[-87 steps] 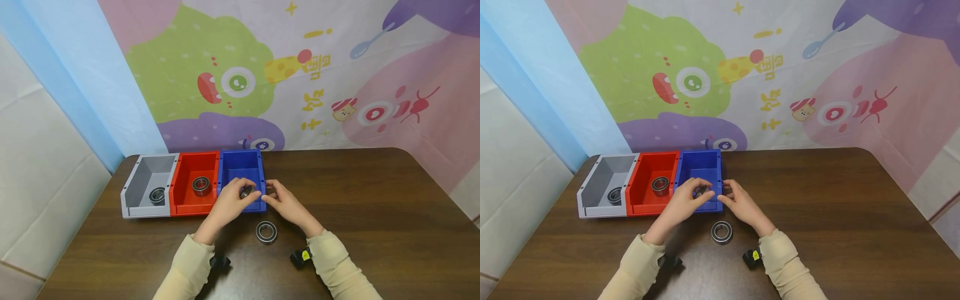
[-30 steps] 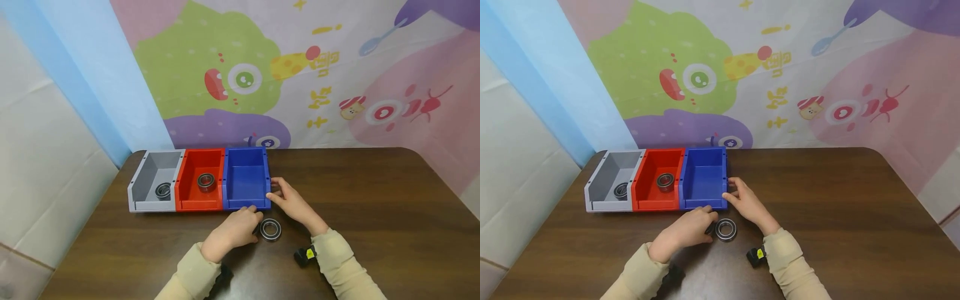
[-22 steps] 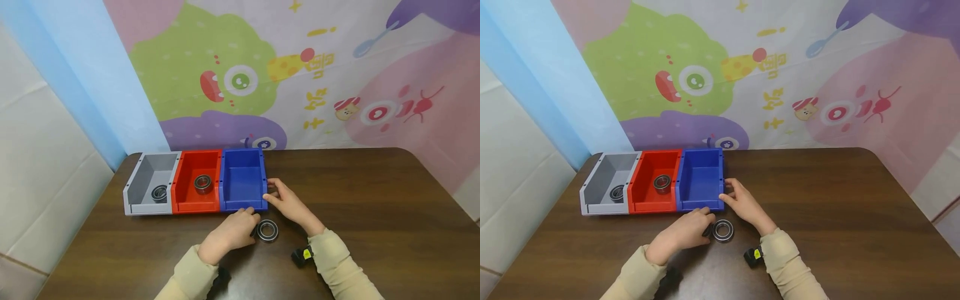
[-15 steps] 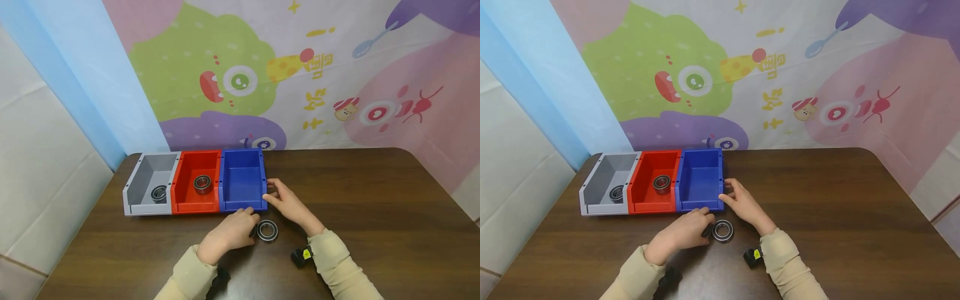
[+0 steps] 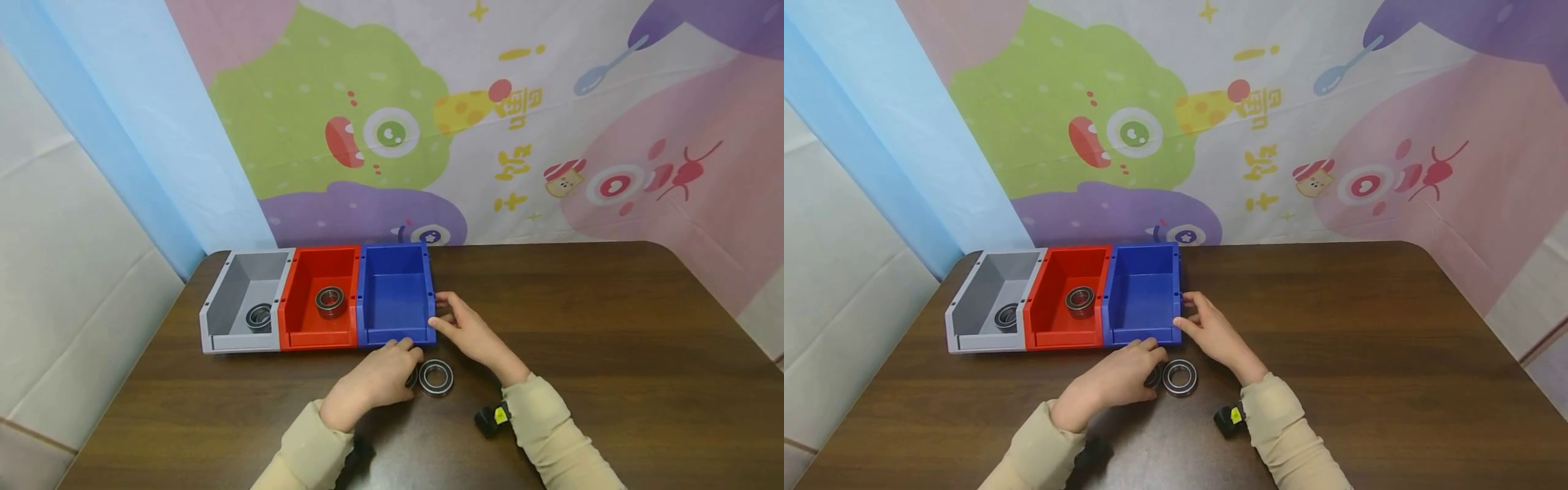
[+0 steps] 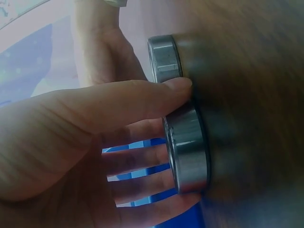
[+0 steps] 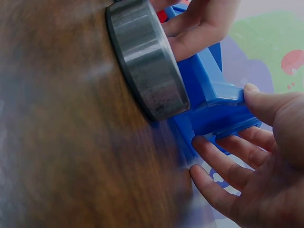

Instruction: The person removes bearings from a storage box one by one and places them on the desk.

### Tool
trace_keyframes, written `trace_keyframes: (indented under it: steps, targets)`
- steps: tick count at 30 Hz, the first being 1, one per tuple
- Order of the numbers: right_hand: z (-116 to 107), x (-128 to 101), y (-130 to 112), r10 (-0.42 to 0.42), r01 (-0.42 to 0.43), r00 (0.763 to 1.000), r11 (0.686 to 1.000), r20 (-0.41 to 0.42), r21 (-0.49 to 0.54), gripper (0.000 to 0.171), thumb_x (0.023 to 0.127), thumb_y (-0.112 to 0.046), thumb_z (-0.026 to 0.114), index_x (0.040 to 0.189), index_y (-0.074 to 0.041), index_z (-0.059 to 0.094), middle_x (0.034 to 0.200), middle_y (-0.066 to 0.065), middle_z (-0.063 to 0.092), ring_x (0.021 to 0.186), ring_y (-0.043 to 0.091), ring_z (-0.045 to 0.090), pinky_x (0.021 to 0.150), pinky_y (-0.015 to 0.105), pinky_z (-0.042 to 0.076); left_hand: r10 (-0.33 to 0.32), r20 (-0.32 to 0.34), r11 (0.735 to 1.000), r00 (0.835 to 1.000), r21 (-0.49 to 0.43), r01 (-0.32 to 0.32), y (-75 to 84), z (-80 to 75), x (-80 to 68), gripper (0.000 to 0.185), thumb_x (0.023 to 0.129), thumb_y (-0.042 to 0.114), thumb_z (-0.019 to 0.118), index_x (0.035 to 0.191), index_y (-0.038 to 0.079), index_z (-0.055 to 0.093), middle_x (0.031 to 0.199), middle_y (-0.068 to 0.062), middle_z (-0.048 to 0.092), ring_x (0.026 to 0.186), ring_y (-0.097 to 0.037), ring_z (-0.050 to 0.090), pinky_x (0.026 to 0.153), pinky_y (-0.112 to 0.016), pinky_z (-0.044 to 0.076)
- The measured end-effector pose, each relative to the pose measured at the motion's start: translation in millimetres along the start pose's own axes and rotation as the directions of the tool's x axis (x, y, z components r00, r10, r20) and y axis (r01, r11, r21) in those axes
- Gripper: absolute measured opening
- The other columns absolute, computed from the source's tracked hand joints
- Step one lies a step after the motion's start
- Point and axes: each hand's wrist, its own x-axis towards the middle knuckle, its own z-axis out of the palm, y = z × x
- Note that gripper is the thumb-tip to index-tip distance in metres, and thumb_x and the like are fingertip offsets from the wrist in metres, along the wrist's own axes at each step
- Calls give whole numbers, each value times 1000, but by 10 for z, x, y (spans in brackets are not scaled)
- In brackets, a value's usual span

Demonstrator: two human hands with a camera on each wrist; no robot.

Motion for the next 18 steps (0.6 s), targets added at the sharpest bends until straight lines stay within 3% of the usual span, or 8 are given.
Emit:
trace_keyframes:
  steps: [12, 18]
  targets:
    - [8, 3, -6, -2, 2, 1000, 1000, -2, -1, 43, 91, -21, 53, 128, -5, 38, 123, 19, 50, 97, 29, 60, 85, 41, 48, -10, 9, 1000, 1000, -24, 10, -16, -24, -15, 51, 67, 27, 79, 109, 9, 57, 99, -4, 56, 89, -20, 53, 82, -31, 46]
    - [-3, -6, -4, 6, -6, 1000, 1000, -3, 3, 44, 91, -23, 53, 129, -5, 38, 123, 19, 50, 98, 28, 60, 86, 41, 47, -6, 5, 994, 1000, -106, 6, -42, -32, -12, 62, 71, 35, 75, 120, 6, 52, 106, -7, 57, 98, -21, 55, 90, -36, 44]
